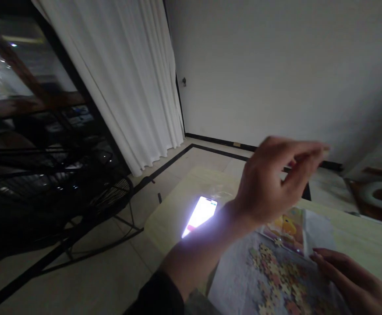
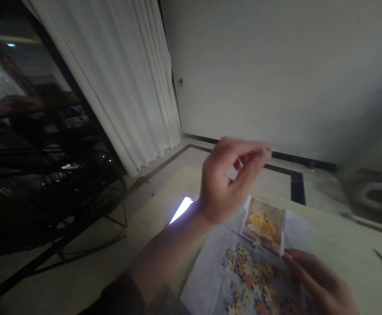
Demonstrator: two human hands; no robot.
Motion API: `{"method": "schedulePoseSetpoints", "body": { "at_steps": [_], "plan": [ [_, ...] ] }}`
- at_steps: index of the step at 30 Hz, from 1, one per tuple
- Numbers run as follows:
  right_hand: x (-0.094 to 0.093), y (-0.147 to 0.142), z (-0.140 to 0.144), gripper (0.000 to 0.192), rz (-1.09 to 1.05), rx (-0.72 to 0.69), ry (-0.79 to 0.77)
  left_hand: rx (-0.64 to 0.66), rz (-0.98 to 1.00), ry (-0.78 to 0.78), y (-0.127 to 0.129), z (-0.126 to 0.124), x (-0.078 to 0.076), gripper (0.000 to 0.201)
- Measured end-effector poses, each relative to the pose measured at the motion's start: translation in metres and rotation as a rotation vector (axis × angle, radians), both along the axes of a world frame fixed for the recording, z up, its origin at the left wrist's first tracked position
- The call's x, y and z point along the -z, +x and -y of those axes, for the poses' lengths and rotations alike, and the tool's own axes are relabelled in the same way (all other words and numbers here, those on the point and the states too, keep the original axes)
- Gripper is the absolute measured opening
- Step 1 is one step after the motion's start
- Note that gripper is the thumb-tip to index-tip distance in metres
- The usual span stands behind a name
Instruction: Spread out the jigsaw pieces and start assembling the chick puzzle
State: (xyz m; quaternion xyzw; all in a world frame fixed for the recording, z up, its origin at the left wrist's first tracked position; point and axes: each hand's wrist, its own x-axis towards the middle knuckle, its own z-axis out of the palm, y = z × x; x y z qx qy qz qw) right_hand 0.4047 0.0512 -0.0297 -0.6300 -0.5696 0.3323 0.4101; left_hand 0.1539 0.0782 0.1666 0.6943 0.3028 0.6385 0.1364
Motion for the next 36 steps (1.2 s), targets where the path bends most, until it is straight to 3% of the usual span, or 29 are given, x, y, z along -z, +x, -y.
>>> {"method": "schedulePoseSetpoints", "body": {
  "at_steps": [2,5,8,12,17,22,28,36],
  "plan": [
    [-0.004,-0.008,0.000,0.034,-0.076,-0.078,-0.066,0.123,-0.129,-0.060,0.011,-0.002,0.032,0.016],
    [-0.012,-0.029,0.001,0.030,-0.227,-0.125,-0.046,0.189,-0.197,-0.284,0.004,0.009,0.080,0.016],
    [-0.016,-0.039,0.001,0.029,-0.369,-0.118,-0.058,0.167,-0.044,-0.571,-0.005,0.017,0.118,0.008],
    [-0.015,-0.040,0.004,0.028,-0.468,-0.113,-0.074,0.183,0.180,-0.871,0.006,0.016,0.149,0.014],
    [-0.010,-0.039,0.006,0.028,-0.525,-0.060,-0.065,0.242,0.250,-0.942,0.025,0.010,0.167,0.021],
    [-0.007,-0.042,0.006,0.028,-0.501,-0.063,-0.054,0.267,0.150,-0.985,0.027,0.010,0.179,0.027],
    [-0.010,-0.048,0.010,0.028,-0.434,-0.104,-0.134,0.304,0.028,-0.940,0.023,0.018,0.183,0.026],
    [-0.013,-0.049,0.012,0.025,-0.437,-0.112,-0.139,0.373,0.081,-1.005,0.025,0.020,0.186,0.024]
  ]
}}
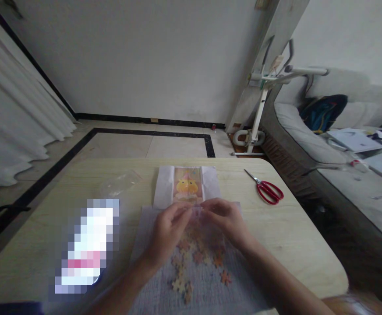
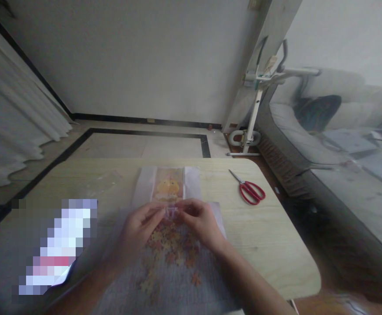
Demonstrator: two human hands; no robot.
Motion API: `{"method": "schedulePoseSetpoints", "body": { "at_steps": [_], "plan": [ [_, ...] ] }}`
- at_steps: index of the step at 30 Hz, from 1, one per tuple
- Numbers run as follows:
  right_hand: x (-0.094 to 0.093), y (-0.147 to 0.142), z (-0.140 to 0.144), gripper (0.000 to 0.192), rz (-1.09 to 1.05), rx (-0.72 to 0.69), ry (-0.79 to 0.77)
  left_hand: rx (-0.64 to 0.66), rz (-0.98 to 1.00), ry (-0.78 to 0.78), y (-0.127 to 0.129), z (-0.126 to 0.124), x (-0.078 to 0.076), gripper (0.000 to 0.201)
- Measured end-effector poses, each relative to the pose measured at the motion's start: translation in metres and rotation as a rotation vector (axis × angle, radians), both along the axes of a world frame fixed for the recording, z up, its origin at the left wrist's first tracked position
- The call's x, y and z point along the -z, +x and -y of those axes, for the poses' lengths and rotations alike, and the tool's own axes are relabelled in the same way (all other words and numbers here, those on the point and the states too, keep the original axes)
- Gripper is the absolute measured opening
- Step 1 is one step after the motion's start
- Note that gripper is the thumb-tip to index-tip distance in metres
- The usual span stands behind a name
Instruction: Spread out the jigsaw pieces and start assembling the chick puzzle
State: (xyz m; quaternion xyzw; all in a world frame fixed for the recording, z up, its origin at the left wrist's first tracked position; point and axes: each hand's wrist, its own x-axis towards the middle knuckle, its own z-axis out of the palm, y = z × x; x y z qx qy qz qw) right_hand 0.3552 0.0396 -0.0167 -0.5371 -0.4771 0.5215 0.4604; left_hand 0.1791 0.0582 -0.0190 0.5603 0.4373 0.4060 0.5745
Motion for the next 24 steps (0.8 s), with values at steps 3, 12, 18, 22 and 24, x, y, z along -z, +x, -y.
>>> {"method": "schedulePoseSetpoints", "body": {
  "at_steps": [3,12,18,22,24],
  "plan": [
    [0.0008,0.0003,0.0000,0.026,0.011,0.008,-0.002,-0.020,0.000,-0.012,-0.0011,0.0000,-0.0001,0.021],
    [0.0029,0.0005,0.0011,0.021,-0.015,-0.001,-0.014,-0.111,0.000,-0.004,-0.0042,-0.0065,0.0008,0.018],
    [0.0030,0.0003,0.0008,0.020,-0.011,-0.009,-0.002,-0.101,-0.012,-0.017,-0.0044,-0.0042,0.0009,0.019],
    [0.0003,0.0003,0.0011,0.021,-0.010,-0.019,-0.008,-0.033,-0.021,-0.050,-0.0033,-0.0021,0.0022,0.026],
    [-0.0015,0.0000,0.0013,0.020,0.009,-0.030,-0.005,0.008,-0.041,-0.019,-0.0027,-0.0016,0.0016,0.025]
  ]
}}
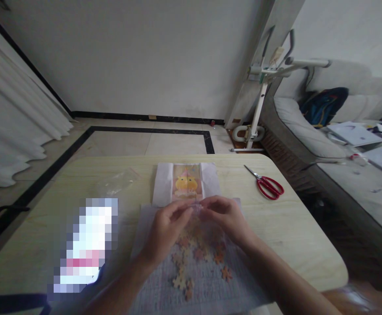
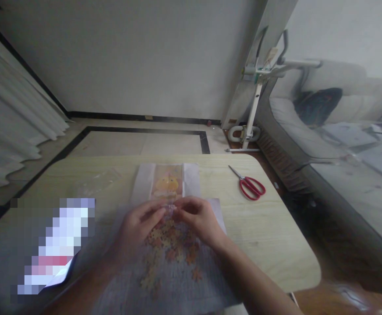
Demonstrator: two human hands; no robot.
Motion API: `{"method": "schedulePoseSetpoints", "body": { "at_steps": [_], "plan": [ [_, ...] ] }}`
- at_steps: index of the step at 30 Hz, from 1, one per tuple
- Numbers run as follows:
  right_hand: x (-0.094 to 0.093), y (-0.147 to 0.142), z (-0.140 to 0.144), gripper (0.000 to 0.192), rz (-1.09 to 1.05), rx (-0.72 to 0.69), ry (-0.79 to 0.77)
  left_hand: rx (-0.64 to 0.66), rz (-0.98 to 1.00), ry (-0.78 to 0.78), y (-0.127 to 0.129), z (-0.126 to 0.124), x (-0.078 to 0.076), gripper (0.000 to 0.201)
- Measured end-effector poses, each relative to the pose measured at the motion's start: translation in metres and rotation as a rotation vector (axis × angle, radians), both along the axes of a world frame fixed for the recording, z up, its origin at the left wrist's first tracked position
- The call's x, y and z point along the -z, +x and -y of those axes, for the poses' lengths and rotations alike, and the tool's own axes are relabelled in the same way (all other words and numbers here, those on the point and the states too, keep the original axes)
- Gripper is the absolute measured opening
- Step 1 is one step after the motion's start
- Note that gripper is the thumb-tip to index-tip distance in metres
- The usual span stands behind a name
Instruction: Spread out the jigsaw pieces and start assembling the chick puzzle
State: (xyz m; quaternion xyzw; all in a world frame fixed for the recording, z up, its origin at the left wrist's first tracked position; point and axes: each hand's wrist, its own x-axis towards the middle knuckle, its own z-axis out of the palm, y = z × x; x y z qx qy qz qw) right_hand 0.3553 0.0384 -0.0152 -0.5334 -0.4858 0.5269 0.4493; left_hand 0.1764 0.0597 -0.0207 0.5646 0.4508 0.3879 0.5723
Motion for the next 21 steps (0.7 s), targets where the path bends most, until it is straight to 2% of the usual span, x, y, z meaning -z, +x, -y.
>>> {"method": "schedulePoseSetpoints", "body": {
  "at_steps": [5,10,15,21],
  "plan": [
    [0.001,0.000,-0.001,0.019,-0.008,0.002,0.009,0.014,0.000,0.024,0.000,0.001,-0.004,0.018],
    [0.007,0.000,-0.002,0.024,-0.065,0.019,0.026,-0.014,0.028,-0.062,0.000,0.004,-0.005,0.027],
    [0.009,0.001,-0.001,0.027,-0.076,0.017,0.032,-0.004,0.055,-0.055,0.001,0.004,-0.005,0.032],
    [0.003,0.001,0.000,0.021,-0.018,-0.003,0.073,-0.014,0.029,-0.038,0.000,0.004,-0.007,0.029]
  ]
}}
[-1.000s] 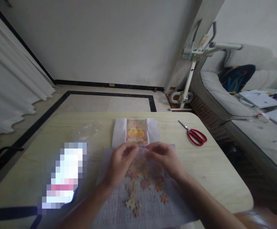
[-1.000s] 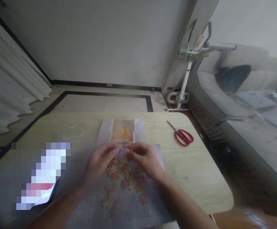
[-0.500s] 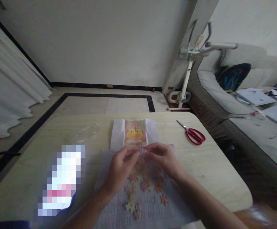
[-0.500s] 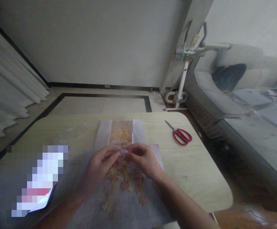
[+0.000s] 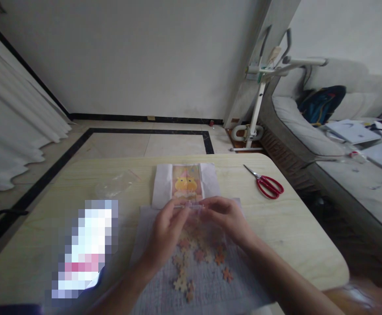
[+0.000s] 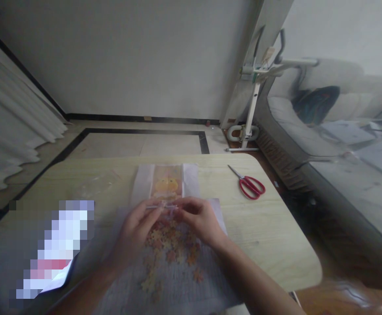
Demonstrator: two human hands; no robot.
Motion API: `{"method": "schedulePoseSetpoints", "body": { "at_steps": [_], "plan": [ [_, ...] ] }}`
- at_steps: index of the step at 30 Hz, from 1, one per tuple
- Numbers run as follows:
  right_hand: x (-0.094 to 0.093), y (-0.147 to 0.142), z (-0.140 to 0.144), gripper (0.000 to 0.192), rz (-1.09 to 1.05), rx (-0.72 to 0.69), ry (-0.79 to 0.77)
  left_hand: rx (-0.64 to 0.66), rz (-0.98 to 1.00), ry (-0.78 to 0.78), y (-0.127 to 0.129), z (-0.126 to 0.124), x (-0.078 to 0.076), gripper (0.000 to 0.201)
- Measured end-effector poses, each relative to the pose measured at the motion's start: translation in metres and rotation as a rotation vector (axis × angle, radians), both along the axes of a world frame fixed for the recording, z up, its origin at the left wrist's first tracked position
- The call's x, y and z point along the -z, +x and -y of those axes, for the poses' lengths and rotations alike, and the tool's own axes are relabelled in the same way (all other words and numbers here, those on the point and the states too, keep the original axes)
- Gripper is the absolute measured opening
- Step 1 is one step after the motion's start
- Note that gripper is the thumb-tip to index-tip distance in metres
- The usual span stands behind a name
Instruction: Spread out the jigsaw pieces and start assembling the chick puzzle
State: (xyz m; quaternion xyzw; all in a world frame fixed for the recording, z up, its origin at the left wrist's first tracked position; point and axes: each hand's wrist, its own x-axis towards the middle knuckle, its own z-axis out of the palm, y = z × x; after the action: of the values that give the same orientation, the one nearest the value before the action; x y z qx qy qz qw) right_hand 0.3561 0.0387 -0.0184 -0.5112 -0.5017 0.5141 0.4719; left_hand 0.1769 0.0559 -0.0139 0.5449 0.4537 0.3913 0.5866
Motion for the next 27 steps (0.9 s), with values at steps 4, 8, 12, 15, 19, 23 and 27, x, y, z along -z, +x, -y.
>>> {"method": "schedulePoseSetpoints", "body": {
  "at_steps": [4,8,12,15,19,23,27],
  "plan": [
    [0.000,0.001,0.000,0.023,0.041,0.019,-0.006,0.006,-0.014,0.007,-0.001,0.000,-0.001,0.030],
    [-0.001,0.001,0.000,0.023,0.053,0.026,-0.041,0.001,-0.005,0.000,-0.001,0.000,0.001,0.033],
    [-0.003,0.000,0.000,0.023,0.044,0.034,-0.062,0.003,0.019,-0.016,-0.002,0.001,0.001,0.033],
    [-0.002,0.000,0.000,0.021,0.039,0.042,-0.042,0.011,0.018,-0.025,-0.003,0.002,0.000,0.032],
    [0.005,0.001,-0.001,0.018,-0.044,0.042,-0.006,0.014,0.005,-0.012,-0.004,0.002,0.002,0.028],
    [0.006,0.002,-0.001,0.016,-0.047,0.049,0.044,0.002,0.007,-0.009,-0.003,0.001,0.005,0.027],
    [-0.001,0.002,-0.001,0.018,0.086,0.016,0.103,0.006,-0.012,0.038,-0.003,0.000,0.002,0.024]
  ]
}}
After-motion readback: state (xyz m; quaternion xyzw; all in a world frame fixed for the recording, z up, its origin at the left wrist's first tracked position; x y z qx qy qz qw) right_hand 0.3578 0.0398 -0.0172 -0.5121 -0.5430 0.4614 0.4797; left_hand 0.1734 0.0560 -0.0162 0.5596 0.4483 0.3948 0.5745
